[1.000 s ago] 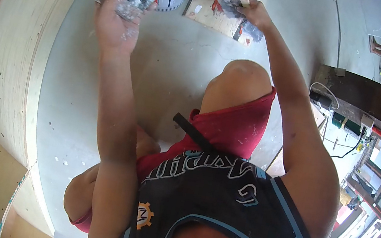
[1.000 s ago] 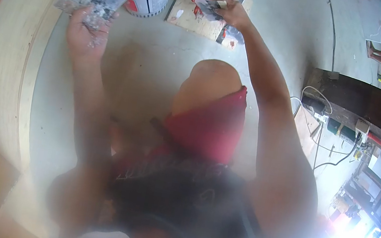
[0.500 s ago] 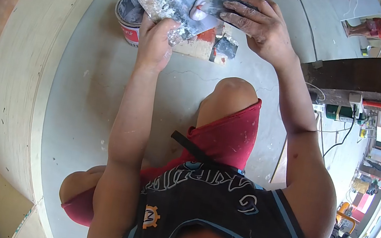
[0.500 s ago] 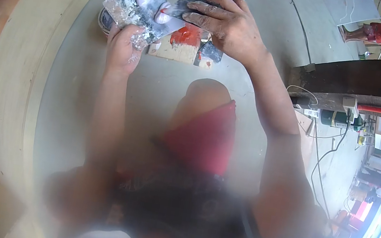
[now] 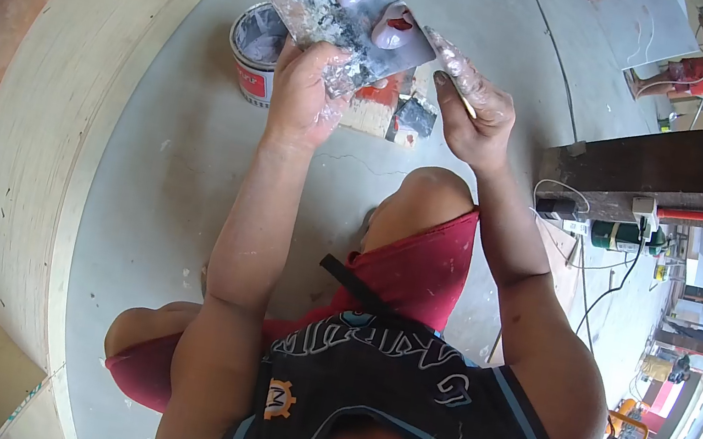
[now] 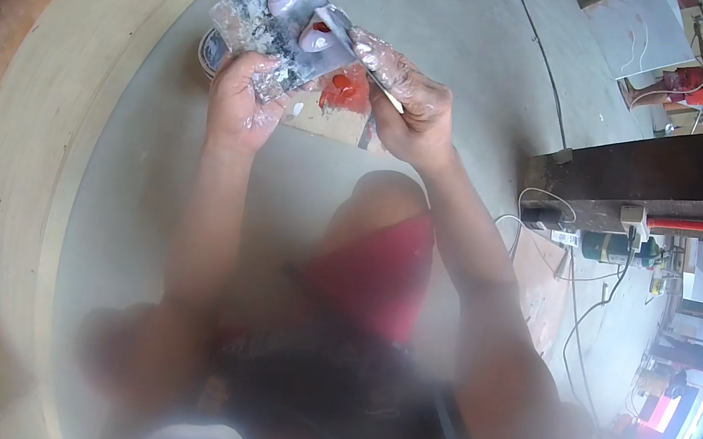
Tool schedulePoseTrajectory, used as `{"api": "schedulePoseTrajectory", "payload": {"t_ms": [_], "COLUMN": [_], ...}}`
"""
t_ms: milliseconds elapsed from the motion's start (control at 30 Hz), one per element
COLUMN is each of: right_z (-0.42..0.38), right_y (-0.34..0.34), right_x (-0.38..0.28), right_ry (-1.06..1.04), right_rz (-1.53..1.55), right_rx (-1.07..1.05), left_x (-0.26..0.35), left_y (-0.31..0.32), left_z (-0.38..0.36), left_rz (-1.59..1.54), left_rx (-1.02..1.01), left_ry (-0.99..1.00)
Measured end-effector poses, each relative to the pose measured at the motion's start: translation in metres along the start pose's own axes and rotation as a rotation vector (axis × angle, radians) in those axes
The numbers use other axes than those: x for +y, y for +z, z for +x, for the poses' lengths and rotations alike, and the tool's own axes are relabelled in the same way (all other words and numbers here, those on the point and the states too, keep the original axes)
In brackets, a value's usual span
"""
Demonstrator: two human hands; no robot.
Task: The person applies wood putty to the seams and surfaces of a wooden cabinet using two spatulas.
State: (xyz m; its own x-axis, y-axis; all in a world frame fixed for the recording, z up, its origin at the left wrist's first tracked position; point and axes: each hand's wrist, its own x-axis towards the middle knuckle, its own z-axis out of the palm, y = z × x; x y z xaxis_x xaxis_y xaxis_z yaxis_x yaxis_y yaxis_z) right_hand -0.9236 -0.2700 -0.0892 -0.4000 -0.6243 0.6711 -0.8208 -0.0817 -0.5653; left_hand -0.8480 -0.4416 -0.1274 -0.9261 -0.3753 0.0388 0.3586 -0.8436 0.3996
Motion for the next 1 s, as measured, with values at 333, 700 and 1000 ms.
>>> {"api": "schedulePoseTrajectory", "payload": {"t_ms": [333,700,1000], "right_z": [-0.012,-0.085,-0.108], "right_y": [-0.016,0.010,0.058], "right_x": [0.043,0.212,0.295], "right_ry": [-0.105,0.739,0.823], "right_rz": [-0.383,-0.837,-0.899], "right_rx": [-0.280,-0.747,-0.793], "left_x": [0.004,0.053,0.055], "left_y": [-0.018,-0.073,-0.093], "left_z": [0.001,-0.003,-0.032], "left_rz": [-0.084,-0.141,0.051], "left_rx": [-0.140,-0.250,0.104], "left_ry": [-0.020,-0.016,0.148]}}
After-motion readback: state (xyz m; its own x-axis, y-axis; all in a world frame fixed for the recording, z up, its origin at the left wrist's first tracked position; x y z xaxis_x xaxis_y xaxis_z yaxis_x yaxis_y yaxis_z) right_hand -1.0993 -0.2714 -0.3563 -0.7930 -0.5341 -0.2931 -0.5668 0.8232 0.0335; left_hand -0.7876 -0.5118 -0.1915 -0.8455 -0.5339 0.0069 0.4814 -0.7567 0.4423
